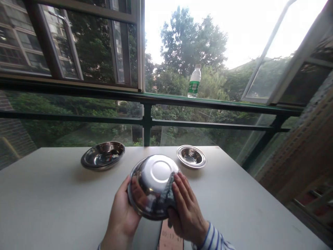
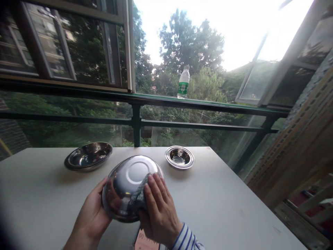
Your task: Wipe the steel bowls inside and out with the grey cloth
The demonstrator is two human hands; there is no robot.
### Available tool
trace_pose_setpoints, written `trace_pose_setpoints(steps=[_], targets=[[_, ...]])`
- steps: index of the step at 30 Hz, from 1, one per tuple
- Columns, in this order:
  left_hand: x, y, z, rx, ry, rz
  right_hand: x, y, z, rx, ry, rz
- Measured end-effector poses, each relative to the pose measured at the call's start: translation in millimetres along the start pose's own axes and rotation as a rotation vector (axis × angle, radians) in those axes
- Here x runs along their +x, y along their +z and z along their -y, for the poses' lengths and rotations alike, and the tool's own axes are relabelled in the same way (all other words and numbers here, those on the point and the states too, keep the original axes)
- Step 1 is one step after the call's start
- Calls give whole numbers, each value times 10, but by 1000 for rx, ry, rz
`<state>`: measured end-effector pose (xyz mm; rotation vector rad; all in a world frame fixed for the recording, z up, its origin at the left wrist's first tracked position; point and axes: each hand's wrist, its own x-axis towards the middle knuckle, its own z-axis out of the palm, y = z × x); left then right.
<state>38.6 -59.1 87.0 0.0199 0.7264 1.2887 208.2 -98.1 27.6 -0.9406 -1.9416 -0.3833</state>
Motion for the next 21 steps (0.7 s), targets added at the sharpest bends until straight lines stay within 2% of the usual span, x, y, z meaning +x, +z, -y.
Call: trace_pose_setpoints(steps=[3,7,9,11,14,17,21], targets=[[-46,25,-1,-38,-17,-29,-30,-23,-43,-79,-128,24],[-121,86,29,-59,-31,-39,19,-66,-56,-113,-122,4],[-148,119,48,-95,-62,-41,80,-76,16,-131,-189,68],[-162,138,59,-138,-78,-28,153,-90,94,-162,-293,190],[-155,123,64,-83,-11,-33,219,-130,125,-226,-409,271],[-139,78,96,-30,34,-17,227,-163,79,-257,-464,253],[-176,59,190,47,-33,54,296,-159,104,-273,-496,281]])
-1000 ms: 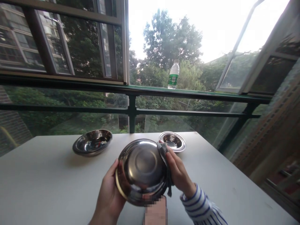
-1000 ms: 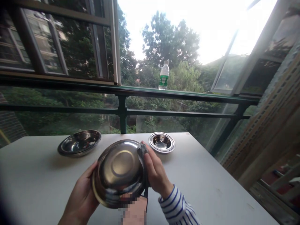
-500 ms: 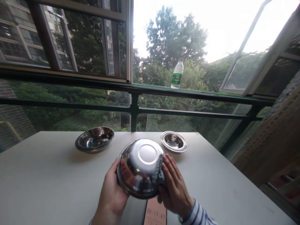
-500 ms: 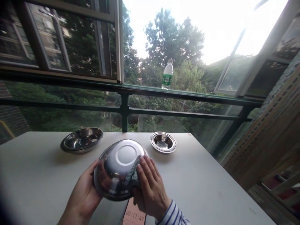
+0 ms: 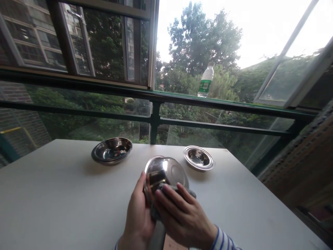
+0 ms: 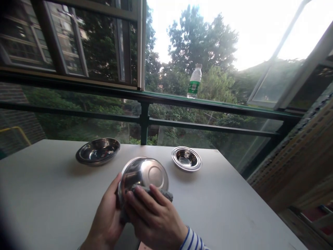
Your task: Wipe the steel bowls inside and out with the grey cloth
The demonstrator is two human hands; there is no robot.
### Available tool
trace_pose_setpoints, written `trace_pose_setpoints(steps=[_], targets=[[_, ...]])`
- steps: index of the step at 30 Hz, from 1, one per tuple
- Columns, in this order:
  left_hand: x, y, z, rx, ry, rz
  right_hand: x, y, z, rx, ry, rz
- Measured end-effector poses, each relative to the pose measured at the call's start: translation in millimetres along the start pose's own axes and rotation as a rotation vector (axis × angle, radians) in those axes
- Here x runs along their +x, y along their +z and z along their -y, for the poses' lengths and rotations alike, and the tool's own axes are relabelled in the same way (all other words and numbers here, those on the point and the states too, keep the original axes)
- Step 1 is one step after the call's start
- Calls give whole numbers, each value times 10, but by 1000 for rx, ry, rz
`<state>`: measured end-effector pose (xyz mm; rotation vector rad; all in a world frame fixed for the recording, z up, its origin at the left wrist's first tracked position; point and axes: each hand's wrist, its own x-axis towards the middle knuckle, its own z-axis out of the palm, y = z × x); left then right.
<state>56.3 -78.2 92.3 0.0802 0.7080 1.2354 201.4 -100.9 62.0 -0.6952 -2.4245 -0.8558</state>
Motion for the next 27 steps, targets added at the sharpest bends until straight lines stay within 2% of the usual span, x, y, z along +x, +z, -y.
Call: trace_pose_setpoints(steps=[4,9,11,15,17,19,21,25,27], targets=[[-73,17,34,-8,81,35,98,-29,21,-11,3,24],[-92,-17,80,6,163,65,134,-34,39,18,22,-136],[-96,-39,136,26,219,86,209,-66,-18,82,118,-132],[-147,-72,224,108,216,197,425,-157,-313,324,438,23],[-180,-81,229,170,218,204,495,-173,-459,474,598,47],[-196,-87,209,224,251,175,508,-160,-501,540,669,40],[-181,-90,174,253,268,156,464,-128,-403,484,616,17],[-93,-106,104,240,345,116,309,-65,-12,258,218,-52],[-64,-118,97,233,371,118,275,-57,79,198,163,-109]])
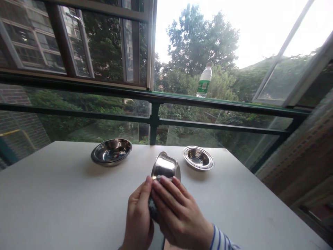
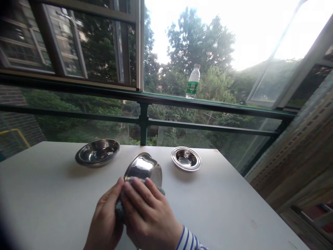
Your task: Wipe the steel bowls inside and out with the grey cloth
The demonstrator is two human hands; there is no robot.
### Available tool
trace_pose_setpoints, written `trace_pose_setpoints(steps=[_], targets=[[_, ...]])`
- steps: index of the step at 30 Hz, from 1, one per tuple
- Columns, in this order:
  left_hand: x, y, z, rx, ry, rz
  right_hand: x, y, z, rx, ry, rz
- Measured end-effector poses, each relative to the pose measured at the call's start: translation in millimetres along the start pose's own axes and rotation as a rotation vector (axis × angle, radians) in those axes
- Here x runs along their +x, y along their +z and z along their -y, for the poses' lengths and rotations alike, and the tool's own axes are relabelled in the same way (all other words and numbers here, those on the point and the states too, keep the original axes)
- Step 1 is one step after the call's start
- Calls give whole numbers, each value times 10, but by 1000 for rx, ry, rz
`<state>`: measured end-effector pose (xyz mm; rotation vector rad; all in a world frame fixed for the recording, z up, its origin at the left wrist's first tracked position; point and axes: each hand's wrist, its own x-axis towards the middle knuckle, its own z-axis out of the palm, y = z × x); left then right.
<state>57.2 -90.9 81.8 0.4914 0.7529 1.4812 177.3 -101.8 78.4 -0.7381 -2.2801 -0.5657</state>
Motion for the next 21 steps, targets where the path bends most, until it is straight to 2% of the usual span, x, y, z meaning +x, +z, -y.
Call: trace_pose_setpoints(steps=[3,7,9,10,12,15,17,19,21], targets=[[-26,-4,27,-17,-30,51,79,-38,-118,69,105,24],[-104,11,36,23,-108,92,306,-107,-449,308,529,58],[-109,14,23,40,-109,77,365,-100,-498,374,597,91],[-97,12,13,36,-104,65,367,-83,-472,348,587,72],[-54,1,-7,5,-89,31,313,-28,-341,247,468,40],[21,-23,-44,-56,-38,-61,136,85,-83,50,135,-8],[53,-38,-69,-60,-24,-109,21,149,30,-77,-37,-102],[66,-48,-85,-47,-44,-114,-36,172,68,-137,-127,-131],[68,-52,-85,-39,-51,-95,-6,140,48,-132,-122,-96]])
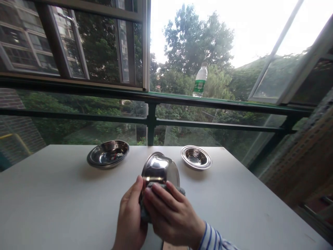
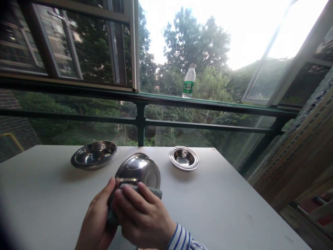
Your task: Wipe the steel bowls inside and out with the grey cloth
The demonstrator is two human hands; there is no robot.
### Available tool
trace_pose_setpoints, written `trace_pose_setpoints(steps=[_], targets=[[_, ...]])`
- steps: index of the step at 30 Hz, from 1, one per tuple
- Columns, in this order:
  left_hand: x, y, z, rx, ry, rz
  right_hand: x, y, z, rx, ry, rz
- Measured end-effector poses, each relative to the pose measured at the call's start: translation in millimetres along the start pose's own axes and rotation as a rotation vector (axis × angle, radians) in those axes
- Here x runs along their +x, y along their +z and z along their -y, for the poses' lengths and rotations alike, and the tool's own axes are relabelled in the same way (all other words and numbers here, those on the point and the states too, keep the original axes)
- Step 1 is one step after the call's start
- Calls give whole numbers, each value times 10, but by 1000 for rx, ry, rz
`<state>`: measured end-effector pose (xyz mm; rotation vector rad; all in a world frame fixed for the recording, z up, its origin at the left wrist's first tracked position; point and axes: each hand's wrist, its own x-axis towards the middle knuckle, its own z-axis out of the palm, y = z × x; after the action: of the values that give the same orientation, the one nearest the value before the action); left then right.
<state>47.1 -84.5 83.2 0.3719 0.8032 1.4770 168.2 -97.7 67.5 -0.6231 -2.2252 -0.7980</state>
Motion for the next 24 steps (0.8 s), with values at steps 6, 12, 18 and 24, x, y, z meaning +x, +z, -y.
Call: trace_pose_setpoints(steps=[6,12,18,24], targets=[[-17,-34,16,-16,-31,75,379,-134,-365,303,389,217],[-4,-46,-139,-61,-31,-59,327,34,-756,875,806,109],[88,38,-300,-171,3,-181,-66,216,-466,870,990,-61],[216,36,-355,-198,29,-228,-297,216,-180,954,1143,-205]])
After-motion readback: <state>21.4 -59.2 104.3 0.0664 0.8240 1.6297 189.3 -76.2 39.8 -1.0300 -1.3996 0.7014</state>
